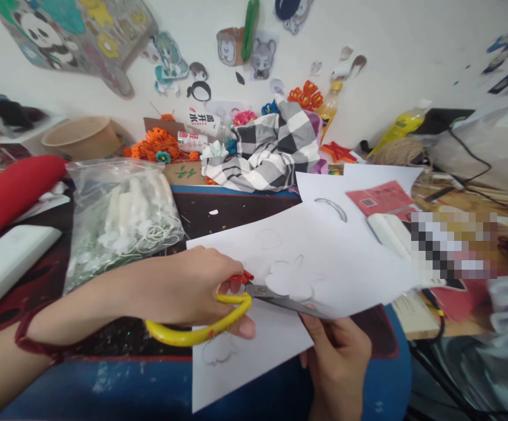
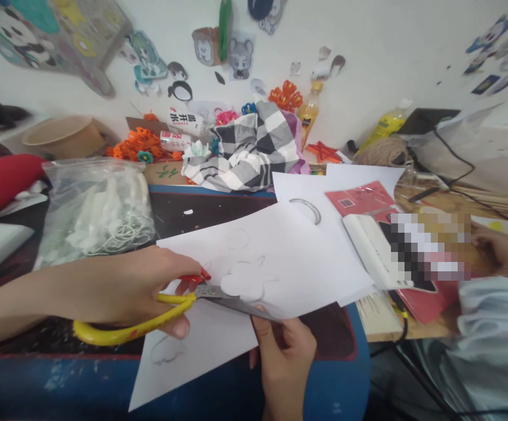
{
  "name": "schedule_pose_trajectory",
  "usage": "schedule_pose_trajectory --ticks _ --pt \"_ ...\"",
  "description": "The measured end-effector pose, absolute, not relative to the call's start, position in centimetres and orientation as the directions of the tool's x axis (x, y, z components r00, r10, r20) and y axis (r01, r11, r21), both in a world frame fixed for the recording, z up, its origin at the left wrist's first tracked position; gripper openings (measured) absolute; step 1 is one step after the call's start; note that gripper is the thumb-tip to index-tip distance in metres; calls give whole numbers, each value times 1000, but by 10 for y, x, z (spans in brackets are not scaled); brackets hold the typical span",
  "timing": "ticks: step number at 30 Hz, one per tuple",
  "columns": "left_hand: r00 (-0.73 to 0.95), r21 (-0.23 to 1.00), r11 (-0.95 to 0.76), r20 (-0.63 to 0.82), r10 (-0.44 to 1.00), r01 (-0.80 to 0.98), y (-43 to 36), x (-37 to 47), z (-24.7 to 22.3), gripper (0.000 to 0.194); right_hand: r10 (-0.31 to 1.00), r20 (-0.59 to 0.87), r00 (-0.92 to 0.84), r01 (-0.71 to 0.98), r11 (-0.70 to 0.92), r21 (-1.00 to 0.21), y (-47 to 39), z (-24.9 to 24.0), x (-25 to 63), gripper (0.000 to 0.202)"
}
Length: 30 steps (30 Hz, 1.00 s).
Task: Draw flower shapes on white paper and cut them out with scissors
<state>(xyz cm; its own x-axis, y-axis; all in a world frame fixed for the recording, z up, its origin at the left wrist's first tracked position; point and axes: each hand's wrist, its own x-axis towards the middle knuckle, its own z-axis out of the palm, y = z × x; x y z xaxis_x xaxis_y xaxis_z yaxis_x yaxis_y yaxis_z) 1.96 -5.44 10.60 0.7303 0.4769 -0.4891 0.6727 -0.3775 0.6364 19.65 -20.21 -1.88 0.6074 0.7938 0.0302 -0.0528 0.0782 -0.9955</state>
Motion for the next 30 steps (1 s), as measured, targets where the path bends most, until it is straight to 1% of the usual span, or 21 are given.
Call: schedule_pose_trajectory --ticks 4,9,15,23,27,30 --pt "737 638 -388 -472 484 664 -56 17 102 45 783 46 620 5 55 -998 -203 -22 197 12" --pt "738 579 -470 -422 526 666 -60 16 93 50 757 72 649 60 44 -997 -206 -24 197 11" --pt "727 561 -477 -407 553 677 -65 19 93 47 740 43 671 36 26 -999 -207 -25 196 13" --pt "728 583 -456 -409 550 672 -66 20 96 45 734 25 679 6 28 -1000 -207 -23 194 12" --pt "713 555 -462 -420 561 691 -66 18 96 47 728 22 685 2 29 -1000 -208 -22 193 12" --pt "724 577 -456 -412 553 678 -66 19 97 45 728 5 685 -19 25 -999 -208 -23 193 10"
